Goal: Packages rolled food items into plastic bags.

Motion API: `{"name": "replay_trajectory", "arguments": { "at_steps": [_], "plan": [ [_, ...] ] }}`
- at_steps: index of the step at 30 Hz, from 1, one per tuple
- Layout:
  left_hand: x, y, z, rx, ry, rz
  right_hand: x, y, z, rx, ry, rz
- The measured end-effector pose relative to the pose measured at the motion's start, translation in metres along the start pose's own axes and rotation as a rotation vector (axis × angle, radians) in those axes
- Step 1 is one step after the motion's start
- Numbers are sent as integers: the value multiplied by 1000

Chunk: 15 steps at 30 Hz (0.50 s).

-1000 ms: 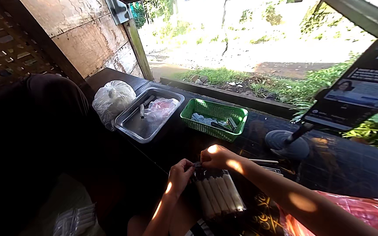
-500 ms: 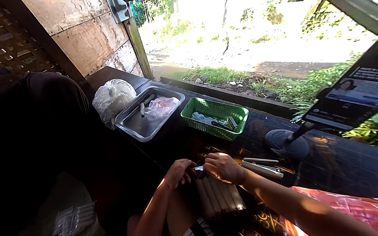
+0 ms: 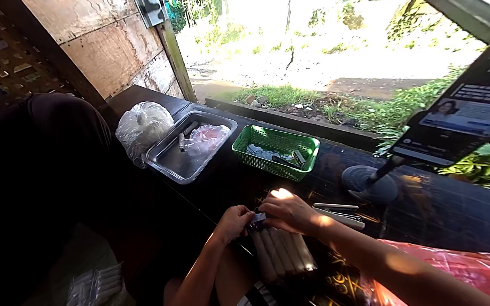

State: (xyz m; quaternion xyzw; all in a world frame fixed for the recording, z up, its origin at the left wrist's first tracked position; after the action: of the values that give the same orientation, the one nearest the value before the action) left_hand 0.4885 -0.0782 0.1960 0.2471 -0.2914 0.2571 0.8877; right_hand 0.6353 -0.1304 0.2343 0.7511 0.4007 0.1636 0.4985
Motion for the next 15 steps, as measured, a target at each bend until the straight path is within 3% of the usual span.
{"name": "replay_trajectory", "arguments": {
  "at_steps": [4, 8, 12, 15],
  "plan": [
    [-3, 1, 0, 39, -35, -29, 37, 27, 18, -50, -443, -254],
    [-5, 0, 2, 63, -55, -15, 61, 27, 36, -275, -804, -489],
    [-5, 1, 4, 64, -58, -6, 54, 14, 29, -521, -840, -602],
    [-6, 2, 3, 57, -60, 3, 53, 11, 26, -524, -817, -629]
  ]
}}
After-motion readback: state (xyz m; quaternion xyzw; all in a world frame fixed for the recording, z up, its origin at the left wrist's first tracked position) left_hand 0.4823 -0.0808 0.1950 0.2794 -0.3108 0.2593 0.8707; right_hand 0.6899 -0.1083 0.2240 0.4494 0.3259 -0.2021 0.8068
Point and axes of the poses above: each hand's wrist, its own z-axis away from the middle knuckle, its own y-axis out of the back of the hand, x = y × z, the point moved 6 cm from there along -z, towards the middle knuckle, and after that the axes turned 12 degrees about y, right-handed, at the moved point
